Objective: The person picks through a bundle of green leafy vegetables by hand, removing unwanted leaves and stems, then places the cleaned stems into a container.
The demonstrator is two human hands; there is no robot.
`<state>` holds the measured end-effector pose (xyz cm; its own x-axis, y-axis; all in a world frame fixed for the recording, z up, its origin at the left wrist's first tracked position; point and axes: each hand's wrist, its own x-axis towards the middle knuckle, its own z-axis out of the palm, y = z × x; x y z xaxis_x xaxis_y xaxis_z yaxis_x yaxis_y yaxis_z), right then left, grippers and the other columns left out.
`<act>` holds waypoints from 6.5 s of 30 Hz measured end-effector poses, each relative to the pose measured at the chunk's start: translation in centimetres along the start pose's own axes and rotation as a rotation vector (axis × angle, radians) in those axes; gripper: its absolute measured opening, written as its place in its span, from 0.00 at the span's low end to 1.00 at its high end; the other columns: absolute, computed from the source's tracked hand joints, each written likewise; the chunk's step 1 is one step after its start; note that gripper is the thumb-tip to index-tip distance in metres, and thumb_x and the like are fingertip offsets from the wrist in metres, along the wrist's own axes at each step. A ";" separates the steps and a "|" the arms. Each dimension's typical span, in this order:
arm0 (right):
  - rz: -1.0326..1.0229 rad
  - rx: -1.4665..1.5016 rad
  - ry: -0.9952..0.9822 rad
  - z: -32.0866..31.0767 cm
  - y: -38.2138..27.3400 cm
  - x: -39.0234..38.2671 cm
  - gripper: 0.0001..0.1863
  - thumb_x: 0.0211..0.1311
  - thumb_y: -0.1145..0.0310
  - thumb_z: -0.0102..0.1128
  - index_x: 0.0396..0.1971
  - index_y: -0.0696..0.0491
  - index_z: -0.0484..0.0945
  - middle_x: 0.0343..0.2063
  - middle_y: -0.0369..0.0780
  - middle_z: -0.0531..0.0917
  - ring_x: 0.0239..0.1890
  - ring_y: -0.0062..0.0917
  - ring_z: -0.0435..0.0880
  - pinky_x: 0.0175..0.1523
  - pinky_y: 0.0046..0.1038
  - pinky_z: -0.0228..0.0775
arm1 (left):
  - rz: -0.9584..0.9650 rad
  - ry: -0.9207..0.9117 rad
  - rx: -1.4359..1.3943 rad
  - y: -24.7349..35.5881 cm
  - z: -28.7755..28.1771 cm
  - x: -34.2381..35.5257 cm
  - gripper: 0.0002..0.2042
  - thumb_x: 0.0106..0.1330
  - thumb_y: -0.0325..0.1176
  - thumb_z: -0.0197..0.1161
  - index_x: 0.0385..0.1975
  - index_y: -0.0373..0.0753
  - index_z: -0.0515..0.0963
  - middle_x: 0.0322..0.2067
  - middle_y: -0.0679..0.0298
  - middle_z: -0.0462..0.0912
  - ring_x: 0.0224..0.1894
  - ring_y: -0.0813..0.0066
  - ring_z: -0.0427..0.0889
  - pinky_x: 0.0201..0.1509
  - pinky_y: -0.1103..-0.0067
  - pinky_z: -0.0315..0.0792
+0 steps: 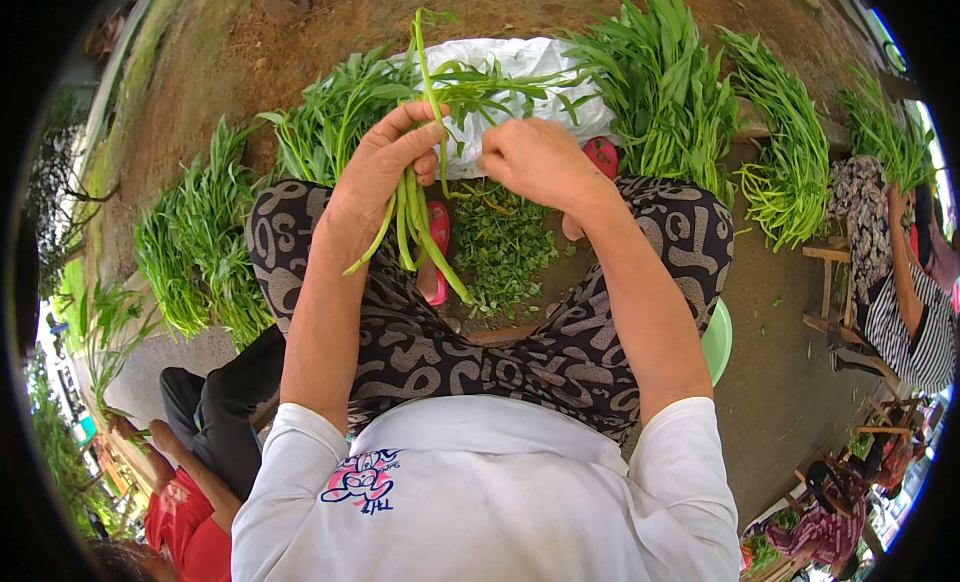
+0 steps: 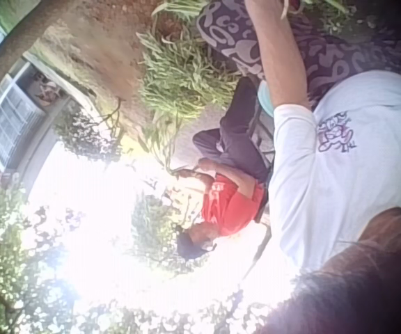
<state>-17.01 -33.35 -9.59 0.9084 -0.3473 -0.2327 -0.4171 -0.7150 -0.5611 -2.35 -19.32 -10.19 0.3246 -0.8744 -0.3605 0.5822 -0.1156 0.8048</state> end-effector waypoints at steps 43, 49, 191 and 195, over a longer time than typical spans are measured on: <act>0.204 1.393 0.329 -1.7 -0.2 1.0 0.16 0.58 0.74 0.60 0.43 0.66 0.69 0.35 0.45 0.79 0.32 0.25 0.79 0.41 0.29 0.75 | 0.162 -0.044 0.125 8.7 -5.7 -0.7 0.12 0.73 0.30 0.47 0.52 0.34 0.68 0.36 0.64 0.76 0.39 0.72 0.80 0.54 0.68 0.77; 0.197 1.396 0.300 -2.0 0.5 1.2 0.17 0.58 0.75 0.59 0.45 0.64 0.68 0.36 0.45 0.80 0.31 0.24 0.78 0.41 0.30 0.75 | 0.329 0.183 0.415 13.8 -14.1 1.2 0.21 0.72 0.31 0.50 0.63 0.35 0.61 0.37 0.66 0.76 0.37 0.79 0.77 0.48 0.74 0.78; -0.145 -0.035 0.693 1.5 -15.7 -10.3 0.26 0.52 0.64 0.66 0.52 0.51 0.71 0.36 0.42 0.81 0.32 0.37 0.84 0.35 0.34 0.76 | 0.542 -0.060 0.506 -5.6 7.4 -16.5 0.37 0.57 0.17 0.57 0.66 0.34 0.47 0.57 0.59 0.67 0.60 0.67 0.69 0.62 0.72 0.65; -0.120 0.383 0.643 0.7 -15.9 -10.9 0.27 0.52 0.71 0.63 0.55 0.49 0.70 0.37 0.42 0.81 0.32 0.37 0.82 0.38 0.33 0.75 | 0.438 -0.073 0.120 -4.3 8.2 -17.3 0.38 0.59 0.30 0.61 0.67 0.35 0.47 0.57 0.59 0.66 0.62 0.68 0.65 0.64 0.73 0.61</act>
<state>-20.27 -17.82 1.33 0.7024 -0.6497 0.2907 -0.1708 -0.5503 -0.8173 -16.61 -7.59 -3.55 0.4646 -0.8837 0.0567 0.3098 0.2222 0.9245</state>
